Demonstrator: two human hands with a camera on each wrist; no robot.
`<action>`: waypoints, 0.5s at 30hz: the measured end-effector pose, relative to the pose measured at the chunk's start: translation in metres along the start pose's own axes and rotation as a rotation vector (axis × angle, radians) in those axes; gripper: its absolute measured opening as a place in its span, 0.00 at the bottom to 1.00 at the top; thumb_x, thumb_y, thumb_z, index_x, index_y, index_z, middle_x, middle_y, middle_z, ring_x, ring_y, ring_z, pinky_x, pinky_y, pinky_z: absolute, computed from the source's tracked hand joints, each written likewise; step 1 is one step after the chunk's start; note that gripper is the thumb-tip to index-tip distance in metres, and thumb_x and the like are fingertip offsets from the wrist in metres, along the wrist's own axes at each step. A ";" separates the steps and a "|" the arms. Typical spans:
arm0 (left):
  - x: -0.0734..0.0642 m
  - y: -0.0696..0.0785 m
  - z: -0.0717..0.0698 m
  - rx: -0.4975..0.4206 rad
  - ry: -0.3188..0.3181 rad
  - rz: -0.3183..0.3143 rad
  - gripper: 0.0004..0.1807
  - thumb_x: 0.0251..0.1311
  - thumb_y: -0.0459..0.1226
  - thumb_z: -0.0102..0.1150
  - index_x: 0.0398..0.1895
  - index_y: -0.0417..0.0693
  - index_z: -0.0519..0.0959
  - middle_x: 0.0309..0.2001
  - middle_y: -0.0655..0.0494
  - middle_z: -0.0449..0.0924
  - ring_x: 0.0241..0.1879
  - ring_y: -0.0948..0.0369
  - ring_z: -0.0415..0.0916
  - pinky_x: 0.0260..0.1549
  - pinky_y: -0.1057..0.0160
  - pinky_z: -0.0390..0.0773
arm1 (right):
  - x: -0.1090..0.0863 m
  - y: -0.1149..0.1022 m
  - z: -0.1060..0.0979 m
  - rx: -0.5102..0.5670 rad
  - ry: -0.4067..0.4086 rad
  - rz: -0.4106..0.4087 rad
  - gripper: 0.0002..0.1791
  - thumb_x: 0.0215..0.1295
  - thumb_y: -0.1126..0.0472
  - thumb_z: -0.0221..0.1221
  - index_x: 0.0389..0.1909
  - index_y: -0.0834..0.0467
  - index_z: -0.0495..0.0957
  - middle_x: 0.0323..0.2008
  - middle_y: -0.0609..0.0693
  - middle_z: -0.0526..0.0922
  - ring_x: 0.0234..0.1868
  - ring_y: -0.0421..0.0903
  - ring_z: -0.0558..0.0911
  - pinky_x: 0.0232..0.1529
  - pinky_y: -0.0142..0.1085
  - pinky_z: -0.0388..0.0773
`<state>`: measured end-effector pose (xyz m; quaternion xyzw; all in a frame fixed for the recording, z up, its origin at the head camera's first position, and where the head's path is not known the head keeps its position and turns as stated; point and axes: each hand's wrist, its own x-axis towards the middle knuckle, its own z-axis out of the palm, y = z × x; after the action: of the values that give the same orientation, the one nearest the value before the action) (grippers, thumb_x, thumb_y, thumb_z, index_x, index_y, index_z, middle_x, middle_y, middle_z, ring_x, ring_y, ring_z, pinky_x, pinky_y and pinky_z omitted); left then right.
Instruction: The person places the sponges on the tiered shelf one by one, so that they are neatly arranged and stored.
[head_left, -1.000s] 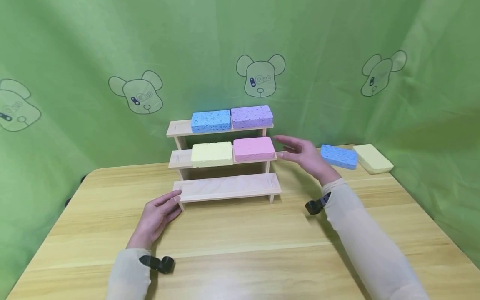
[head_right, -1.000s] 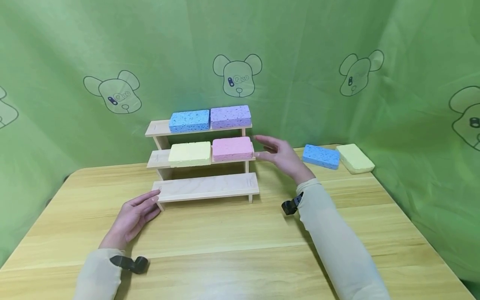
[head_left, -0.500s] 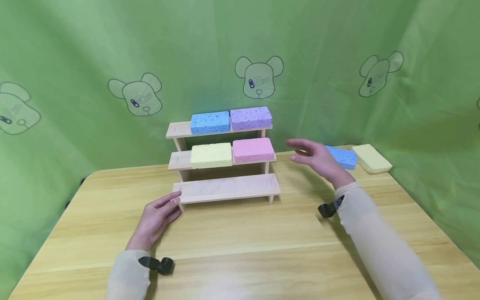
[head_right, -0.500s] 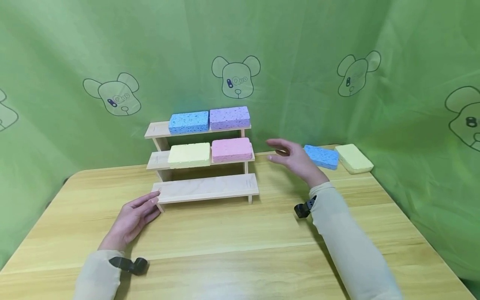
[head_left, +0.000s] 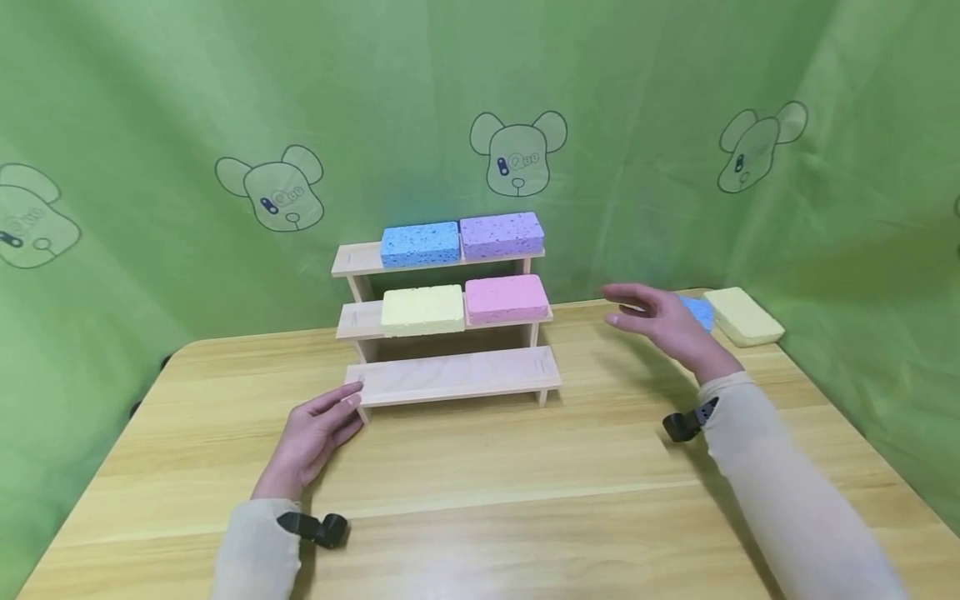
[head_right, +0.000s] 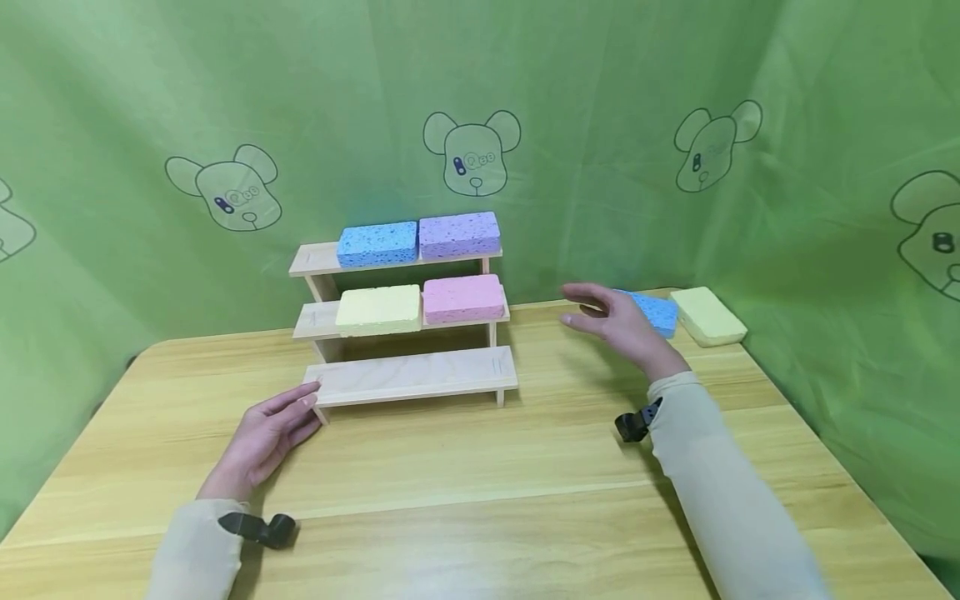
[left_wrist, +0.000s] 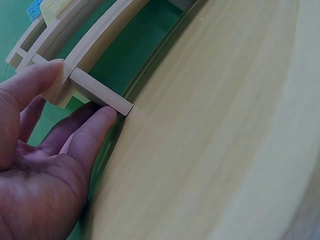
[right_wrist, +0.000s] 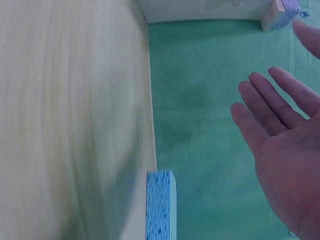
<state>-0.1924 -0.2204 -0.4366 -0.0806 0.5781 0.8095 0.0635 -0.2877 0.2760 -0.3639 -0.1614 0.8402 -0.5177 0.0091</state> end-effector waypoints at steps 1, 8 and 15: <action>0.000 0.000 0.000 0.004 0.001 0.002 0.15 0.64 0.28 0.60 0.53 0.43 0.82 0.68 0.43 0.65 0.53 0.57 0.78 0.56 0.57 0.78 | -0.002 0.001 -0.002 -0.006 0.004 0.005 0.30 0.68 0.56 0.63 0.67 0.61 0.68 0.65 0.58 0.71 0.65 0.53 0.69 0.61 0.26 0.70; -0.001 -0.001 0.001 0.012 -0.003 0.013 0.18 0.64 0.28 0.61 0.58 0.37 0.77 0.66 0.44 0.68 0.52 0.56 0.79 0.57 0.57 0.77 | -0.013 0.006 -0.015 -0.035 0.043 0.036 0.29 0.69 0.56 0.62 0.68 0.61 0.68 0.65 0.57 0.71 0.64 0.53 0.70 0.55 0.21 0.72; 0.000 0.000 0.002 0.016 0.001 0.008 0.21 0.64 0.28 0.61 0.60 0.34 0.74 0.67 0.44 0.67 0.52 0.57 0.79 0.57 0.57 0.77 | -0.021 0.017 -0.026 -0.079 0.047 0.025 0.30 0.70 0.54 0.61 0.68 0.61 0.68 0.65 0.57 0.72 0.62 0.49 0.72 0.55 0.20 0.71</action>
<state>-0.1920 -0.2188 -0.4364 -0.0784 0.5847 0.8052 0.0605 -0.2774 0.3112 -0.3700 -0.1390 0.8619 -0.4876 -0.0105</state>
